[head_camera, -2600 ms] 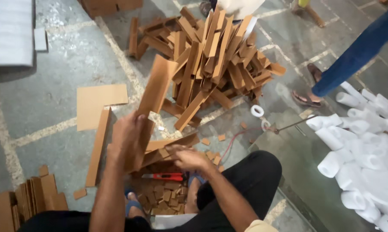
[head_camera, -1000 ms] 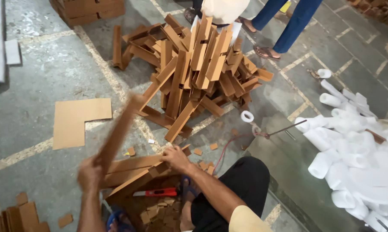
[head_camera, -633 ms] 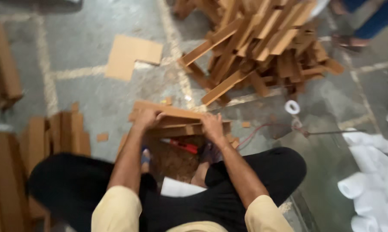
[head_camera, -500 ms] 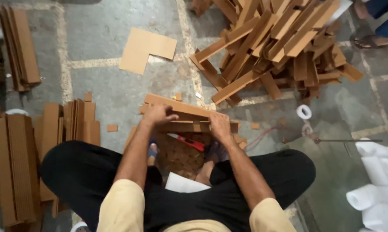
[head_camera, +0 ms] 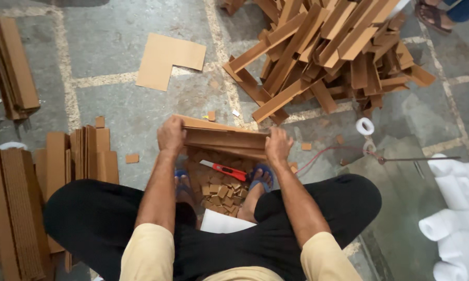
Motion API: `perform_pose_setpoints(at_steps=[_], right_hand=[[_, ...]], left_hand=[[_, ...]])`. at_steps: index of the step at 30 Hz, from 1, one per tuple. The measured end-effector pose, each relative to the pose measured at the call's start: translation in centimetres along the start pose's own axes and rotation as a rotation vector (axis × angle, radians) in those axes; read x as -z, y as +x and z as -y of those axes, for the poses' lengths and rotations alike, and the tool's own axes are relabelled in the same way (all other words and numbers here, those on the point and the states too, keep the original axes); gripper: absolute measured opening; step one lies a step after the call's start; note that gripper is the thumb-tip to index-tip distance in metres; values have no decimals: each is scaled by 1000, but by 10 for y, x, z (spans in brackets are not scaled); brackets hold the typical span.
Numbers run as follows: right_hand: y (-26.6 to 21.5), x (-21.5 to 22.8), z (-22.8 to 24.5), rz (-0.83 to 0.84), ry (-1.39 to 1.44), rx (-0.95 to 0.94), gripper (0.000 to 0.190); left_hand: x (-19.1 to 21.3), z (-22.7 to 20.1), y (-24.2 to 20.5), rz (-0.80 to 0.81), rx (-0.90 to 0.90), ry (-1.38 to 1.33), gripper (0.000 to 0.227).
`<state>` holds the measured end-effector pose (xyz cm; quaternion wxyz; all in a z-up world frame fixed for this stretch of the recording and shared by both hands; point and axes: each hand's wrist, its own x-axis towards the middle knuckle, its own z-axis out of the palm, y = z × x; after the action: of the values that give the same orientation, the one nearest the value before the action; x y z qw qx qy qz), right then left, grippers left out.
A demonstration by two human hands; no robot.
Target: The person sits on the floor and uses a red utility knife to cut long cardboard strips into smaller pieces. They repeatedly pick up a strip, cut it, and toss the pieces onto a growing pile.
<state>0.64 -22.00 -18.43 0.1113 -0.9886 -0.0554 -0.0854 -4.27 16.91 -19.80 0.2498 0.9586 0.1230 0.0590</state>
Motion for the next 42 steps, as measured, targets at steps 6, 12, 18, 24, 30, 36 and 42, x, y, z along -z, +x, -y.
perform_pose_setpoints(at_steps=[6, 12, 18, 24, 30, 36, 42], right_hand=[[0, -31, -15, -95, 394, -297, 58], [-1, -57, -37, 30, 501, -511, 22], [-7, -56, -36, -130, 377, -324, 18], [-10, -53, -34, 95, 541, -582, 26], [-8, -49, -23, -56, 306, -283, 29], [-21, -27, -15, -121, 378, -214, 37], [-57, -47, 38, 258, 375, 515, 22]], left_hand=[[-7, 5, -2, -127, 307, -218, 37], [-29, 14, 0, -159, 299, -196, 23], [-47, 21, -3, -210, 281, -88, 22], [-48, 17, -3, -261, 316, -170, 22], [-36, 4, -9, -246, 443, -214, 18], [-42, 10, -2, -201, 446, -42, 20], [-27, -3, 10, -534, 306, -132, 34]])
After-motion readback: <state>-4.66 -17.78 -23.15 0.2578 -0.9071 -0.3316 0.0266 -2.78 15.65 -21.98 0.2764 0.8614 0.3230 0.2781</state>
